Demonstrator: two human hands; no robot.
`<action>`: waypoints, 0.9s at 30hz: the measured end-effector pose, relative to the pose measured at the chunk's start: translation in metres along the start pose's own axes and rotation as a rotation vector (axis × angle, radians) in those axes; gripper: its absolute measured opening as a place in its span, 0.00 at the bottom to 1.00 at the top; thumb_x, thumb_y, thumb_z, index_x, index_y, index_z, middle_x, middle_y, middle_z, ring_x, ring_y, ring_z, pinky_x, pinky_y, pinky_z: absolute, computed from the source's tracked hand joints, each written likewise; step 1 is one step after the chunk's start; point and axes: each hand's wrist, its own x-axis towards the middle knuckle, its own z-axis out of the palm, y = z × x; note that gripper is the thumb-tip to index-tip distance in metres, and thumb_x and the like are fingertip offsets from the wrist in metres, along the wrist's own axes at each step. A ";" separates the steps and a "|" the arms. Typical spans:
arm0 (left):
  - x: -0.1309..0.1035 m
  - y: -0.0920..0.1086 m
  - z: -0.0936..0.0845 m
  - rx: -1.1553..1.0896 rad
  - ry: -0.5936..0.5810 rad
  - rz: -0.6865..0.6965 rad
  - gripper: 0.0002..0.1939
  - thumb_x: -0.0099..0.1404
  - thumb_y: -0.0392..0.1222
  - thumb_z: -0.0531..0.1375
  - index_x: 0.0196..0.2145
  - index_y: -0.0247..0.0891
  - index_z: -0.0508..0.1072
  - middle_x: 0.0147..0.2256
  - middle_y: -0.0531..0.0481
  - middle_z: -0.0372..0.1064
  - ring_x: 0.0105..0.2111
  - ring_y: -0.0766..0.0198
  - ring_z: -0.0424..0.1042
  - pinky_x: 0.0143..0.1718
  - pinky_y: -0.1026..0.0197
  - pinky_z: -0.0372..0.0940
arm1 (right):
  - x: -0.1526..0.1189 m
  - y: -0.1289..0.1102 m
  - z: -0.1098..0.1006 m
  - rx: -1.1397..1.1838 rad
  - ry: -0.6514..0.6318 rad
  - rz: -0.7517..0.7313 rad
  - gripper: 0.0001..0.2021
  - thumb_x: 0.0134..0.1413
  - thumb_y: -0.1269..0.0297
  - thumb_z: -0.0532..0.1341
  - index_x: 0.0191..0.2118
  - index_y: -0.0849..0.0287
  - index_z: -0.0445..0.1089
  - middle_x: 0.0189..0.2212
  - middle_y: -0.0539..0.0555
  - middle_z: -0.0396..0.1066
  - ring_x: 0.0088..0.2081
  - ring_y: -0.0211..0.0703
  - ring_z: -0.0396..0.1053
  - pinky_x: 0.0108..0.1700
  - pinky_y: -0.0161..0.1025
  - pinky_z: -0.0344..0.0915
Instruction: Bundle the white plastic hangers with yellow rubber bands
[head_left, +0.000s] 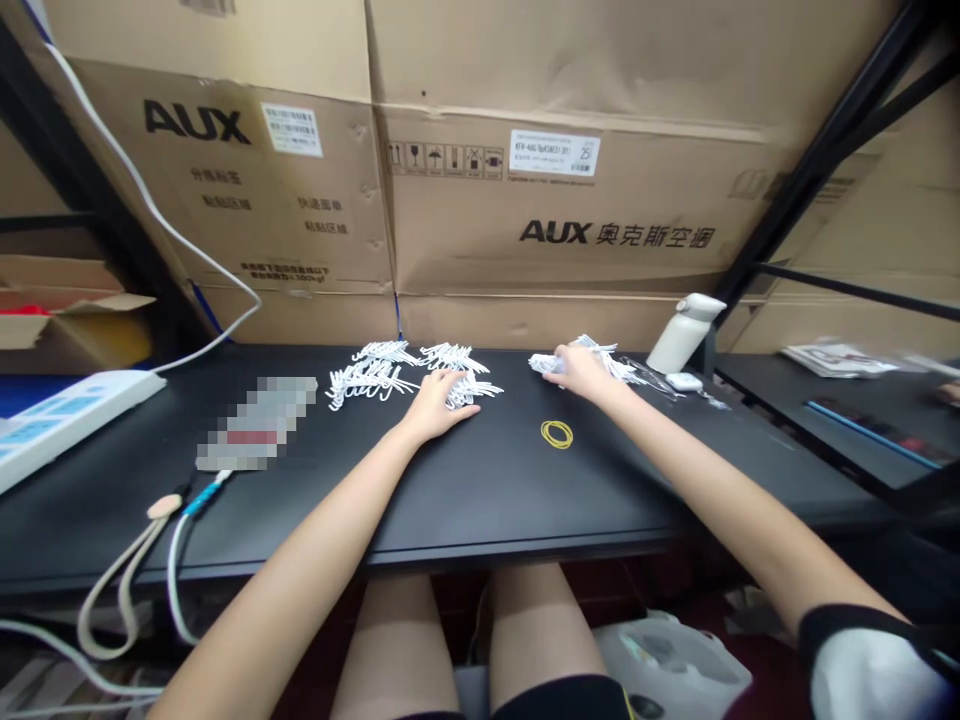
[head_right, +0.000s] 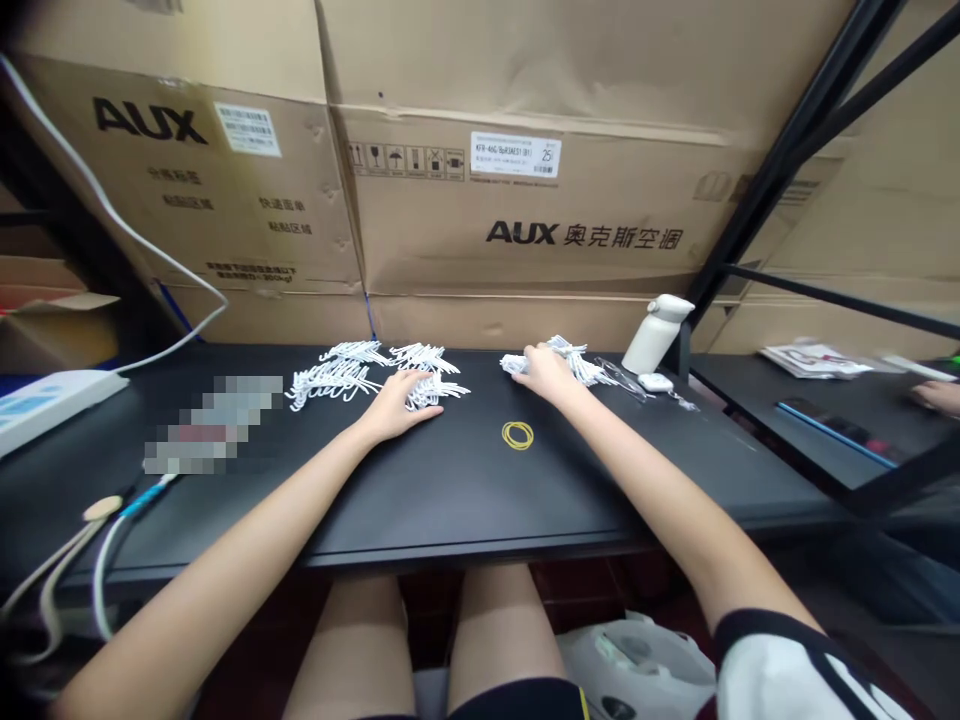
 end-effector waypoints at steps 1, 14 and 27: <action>0.001 -0.001 0.000 -0.001 0.003 0.008 0.30 0.56 0.53 0.64 0.54 0.37 0.68 0.53 0.39 0.63 0.53 0.49 0.63 0.57 0.48 0.58 | 0.002 -0.005 0.002 -0.014 0.003 0.053 0.21 0.54 0.55 0.61 0.47 0.68 0.68 0.46 0.68 0.69 0.44 0.54 0.70 0.44 0.43 0.63; 0.005 -0.008 0.004 0.030 -0.004 0.074 0.34 0.59 0.51 0.59 0.59 0.32 0.61 0.59 0.35 0.59 0.59 0.48 0.60 0.60 0.48 0.54 | -0.020 -0.102 0.022 0.553 0.057 -0.483 0.22 0.59 0.56 0.57 0.54 0.63 0.64 0.50 0.64 0.68 0.50 0.54 0.67 0.53 0.50 0.63; 0.001 0.005 -0.008 0.020 -0.070 0.051 0.41 0.53 0.65 0.61 0.57 0.36 0.63 0.56 0.39 0.63 0.57 0.48 0.62 0.58 0.49 0.57 | -0.019 -0.096 0.043 0.972 0.110 -0.353 0.09 0.50 0.72 0.59 0.38 0.62 0.73 0.38 0.56 0.76 0.40 0.44 0.73 0.47 0.41 0.68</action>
